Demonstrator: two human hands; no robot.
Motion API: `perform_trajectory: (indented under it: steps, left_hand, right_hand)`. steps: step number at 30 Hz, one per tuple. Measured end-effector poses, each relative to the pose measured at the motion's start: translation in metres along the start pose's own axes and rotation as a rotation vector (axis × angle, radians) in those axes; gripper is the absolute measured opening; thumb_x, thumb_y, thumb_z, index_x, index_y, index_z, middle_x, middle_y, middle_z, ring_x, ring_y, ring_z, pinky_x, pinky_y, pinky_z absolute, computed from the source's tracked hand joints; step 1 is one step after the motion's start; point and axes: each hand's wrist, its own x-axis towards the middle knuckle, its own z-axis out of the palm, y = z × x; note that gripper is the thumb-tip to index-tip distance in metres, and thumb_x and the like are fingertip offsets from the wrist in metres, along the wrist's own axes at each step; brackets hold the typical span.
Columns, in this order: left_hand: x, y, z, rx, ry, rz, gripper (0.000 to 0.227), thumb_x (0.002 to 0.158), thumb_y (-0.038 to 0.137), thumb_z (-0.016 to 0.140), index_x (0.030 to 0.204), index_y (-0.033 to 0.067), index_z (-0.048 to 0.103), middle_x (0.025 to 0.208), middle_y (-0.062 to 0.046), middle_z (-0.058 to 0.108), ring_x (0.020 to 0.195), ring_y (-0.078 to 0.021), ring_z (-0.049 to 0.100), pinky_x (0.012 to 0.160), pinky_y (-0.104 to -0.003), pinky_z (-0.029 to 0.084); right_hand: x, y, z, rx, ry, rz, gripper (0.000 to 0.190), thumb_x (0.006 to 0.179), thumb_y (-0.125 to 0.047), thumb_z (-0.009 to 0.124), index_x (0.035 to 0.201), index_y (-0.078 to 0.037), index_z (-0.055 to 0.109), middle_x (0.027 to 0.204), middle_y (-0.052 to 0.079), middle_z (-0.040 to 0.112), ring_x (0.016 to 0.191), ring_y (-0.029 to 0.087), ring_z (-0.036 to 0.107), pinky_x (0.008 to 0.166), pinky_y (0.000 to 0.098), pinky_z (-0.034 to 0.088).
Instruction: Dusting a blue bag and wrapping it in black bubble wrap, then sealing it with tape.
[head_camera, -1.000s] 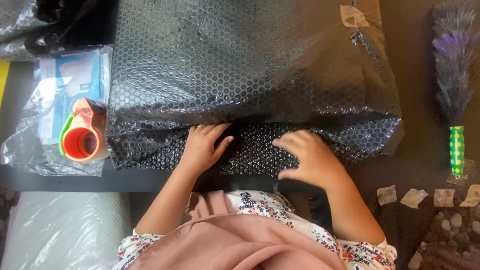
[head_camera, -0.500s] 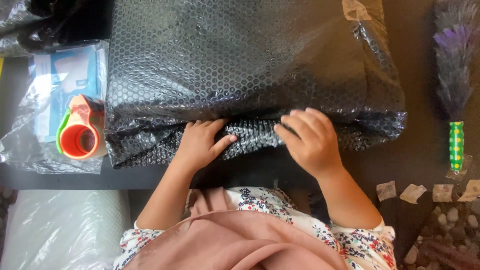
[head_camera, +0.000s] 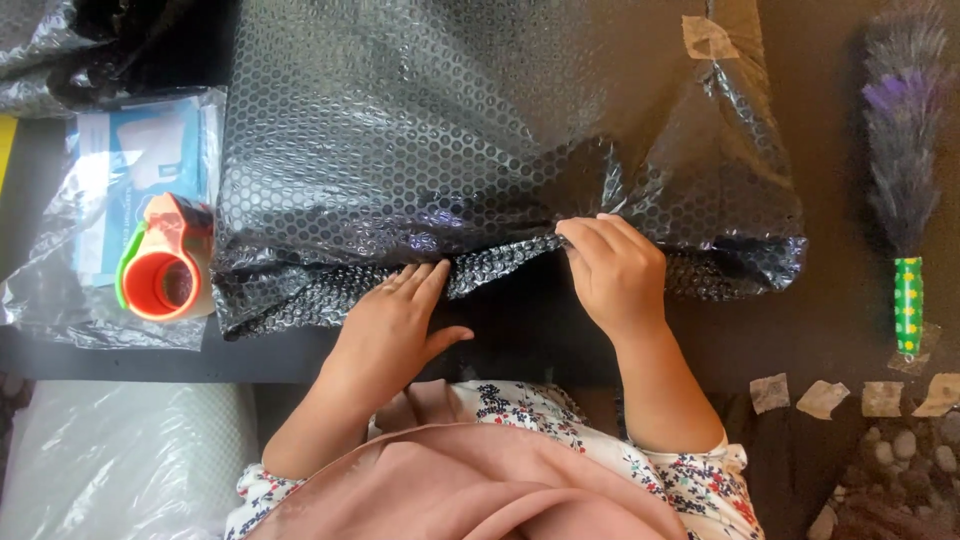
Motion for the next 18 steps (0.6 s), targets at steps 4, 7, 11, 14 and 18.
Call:
perform_trajectory:
  steps: [4, 7, 11, 14, 18]
  left_hand:
    - [0.012, -0.014, 0.016, 0.212, 0.337, 0.078, 0.056, 0.085, 0.046, 0.077, 0.127, 0.0108, 0.066, 0.111, -0.010, 0.070, 0.107, -0.0309, 0.069, 0.089, -0.043, 0.055]
    - [0.029, -0.011, 0.023, 0.288, 0.611, 0.119, 0.025, 0.090, 0.034, 0.076, 0.109, 0.0189, 0.071, 0.107, -0.002, 0.065, 0.103, -0.0258, 0.066, 0.085, -0.038, 0.053]
    - [0.062, -0.004, 0.006, 0.283, 0.819, 0.228, 0.011, 0.099, 0.031, 0.072, 0.100, 0.0198, 0.071, 0.118, -0.001, 0.071, 0.114, -0.0242, 0.068, 0.093, -0.039, 0.053]
    - [0.082, -0.022, 0.005, 0.202, 0.830, 0.258, 0.013, 0.101, 0.028, 0.068, 0.093, 0.0181, 0.068, 0.092, 0.003, 0.069, 0.089, -0.0198, 0.070, 0.082, -0.034, 0.055]
    - [0.088, -0.030, 0.001, 0.163, 0.798, 0.245, 0.017, 0.099, 0.029, 0.071, 0.087, 0.0190, 0.063, 0.076, 0.005, 0.059, 0.074, -0.0196, 0.067, 0.073, -0.033, 0.053]
  right_hand:
    - [0.000, 0.002, 0.000, 0.042, -0.039, 0.104, 0.009, 0.098, -0.014, 0.069, 0.102, -0.013, 0.077, 0.088, 0.002, 0.073, 0.086, 0.022, 0.075, 0.088, 0.0337, 0.061]
    - [0.008, -0.004, -0.004, 0.068, -0.064, 0.172, 0.010, 0.100, -0.015, 0.068, 0.102, -0.011, 0.077, 0.084, 0.004, 0.073, 0.082, 0.023, 0.074, 0.082, 0.0354, 0.062]
    - [0.017, -0.012, -0.009, 0.095, -0.093, 0.286, 0.014, 0.104, -0.021, 0.065, 0.103, -0.011, 0.076, 0.081, 0.005, 0.073, 0.078, 0.026, 0.074, 0.075, 0.0378, 0.061]
    - [0.024, -0.016, -0.006, 0.059, 0.026, 0.309, 0.006, 0.097, -0.018, 0.075, 0.099, -0.013, 0.076, 0.081, 0.001, 0.075, 0.075, 0.022, 0.075, 0.074, 0.0346, 0.061]
    - [0.020, -0.033, 0.012, 0.049, 0.332, 0.219, 0.023, 0.086, 0.001, 0.079, 0.107, -0.006, 0.072, 0.095, 0.006, 0.074, 0.087, 0.027, 0.074, 0.083, 0.0419, 0.062]
